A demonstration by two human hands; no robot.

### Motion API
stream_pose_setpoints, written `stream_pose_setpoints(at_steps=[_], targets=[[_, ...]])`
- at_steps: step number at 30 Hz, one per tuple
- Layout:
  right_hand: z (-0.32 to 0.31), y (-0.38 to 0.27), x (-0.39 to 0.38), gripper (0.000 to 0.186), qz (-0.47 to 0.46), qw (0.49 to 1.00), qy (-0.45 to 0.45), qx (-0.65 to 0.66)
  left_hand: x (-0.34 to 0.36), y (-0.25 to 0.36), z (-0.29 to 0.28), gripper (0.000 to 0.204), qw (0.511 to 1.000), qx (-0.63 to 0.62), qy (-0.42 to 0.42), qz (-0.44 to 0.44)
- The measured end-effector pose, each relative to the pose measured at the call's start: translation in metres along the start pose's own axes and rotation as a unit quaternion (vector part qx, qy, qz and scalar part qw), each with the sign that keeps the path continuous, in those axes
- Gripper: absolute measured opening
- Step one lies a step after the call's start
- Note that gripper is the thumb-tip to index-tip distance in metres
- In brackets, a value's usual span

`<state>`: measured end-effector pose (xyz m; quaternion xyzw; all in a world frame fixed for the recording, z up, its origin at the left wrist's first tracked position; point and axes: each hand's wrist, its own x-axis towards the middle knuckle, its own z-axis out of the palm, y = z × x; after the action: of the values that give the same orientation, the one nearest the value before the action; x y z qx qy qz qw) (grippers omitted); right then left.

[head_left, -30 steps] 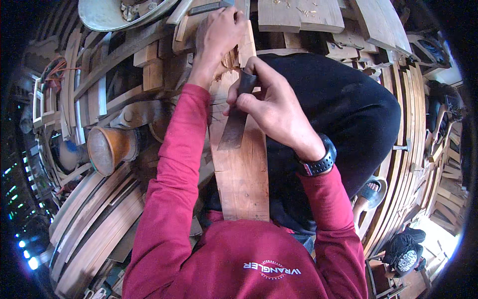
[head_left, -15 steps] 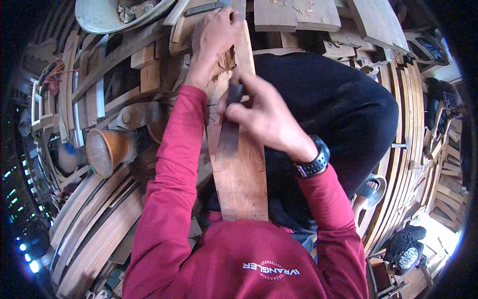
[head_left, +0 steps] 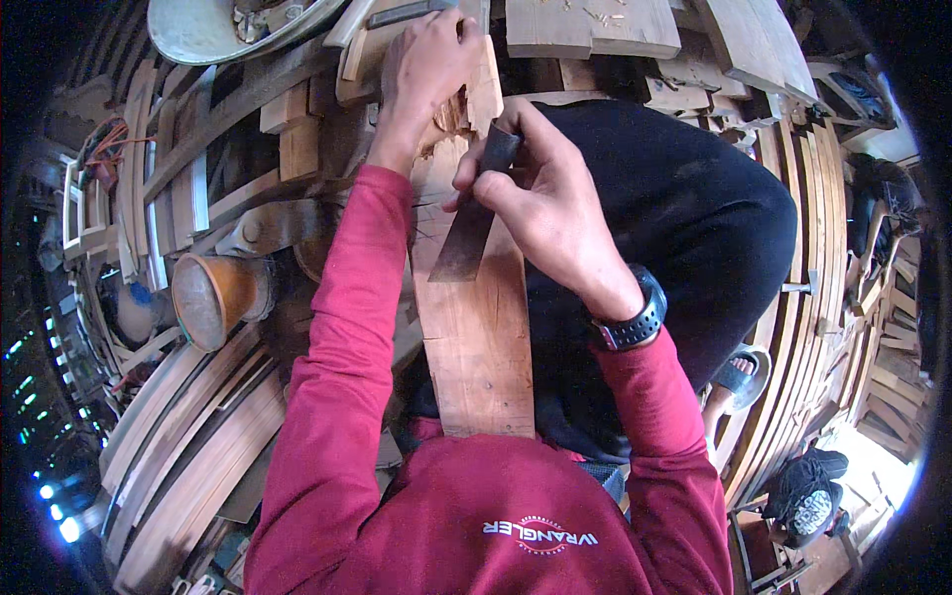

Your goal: The person carves a wooden board using a hand chisel before setting it down and picking up a phone.

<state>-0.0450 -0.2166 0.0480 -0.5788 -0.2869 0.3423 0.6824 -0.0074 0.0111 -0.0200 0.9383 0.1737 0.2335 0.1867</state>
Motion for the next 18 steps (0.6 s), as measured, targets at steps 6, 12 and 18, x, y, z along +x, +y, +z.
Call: stream_pose_setpoints(at_steps=[6,12,18], targets=[[0.002,0.004,0.002,0.017,0.014,1.0,0.012,-0.022,0.001,0.003,-0.001,0.041,1.0,0.001,-0.019,-0.007],[0.001,-0.01,-0.001,0.025,0.029,0.994,0.026,-0.102,0.0,0.003,-0.002,0.041,1.0,-0.002,-0.019,-0.021],[-0.003,0.0,0.002,0.028,-0.051,0.996,0.069,-0.016,-0.001,0.007,0.001,0.041,1.0,-0.005,-0.003,-0.029]])
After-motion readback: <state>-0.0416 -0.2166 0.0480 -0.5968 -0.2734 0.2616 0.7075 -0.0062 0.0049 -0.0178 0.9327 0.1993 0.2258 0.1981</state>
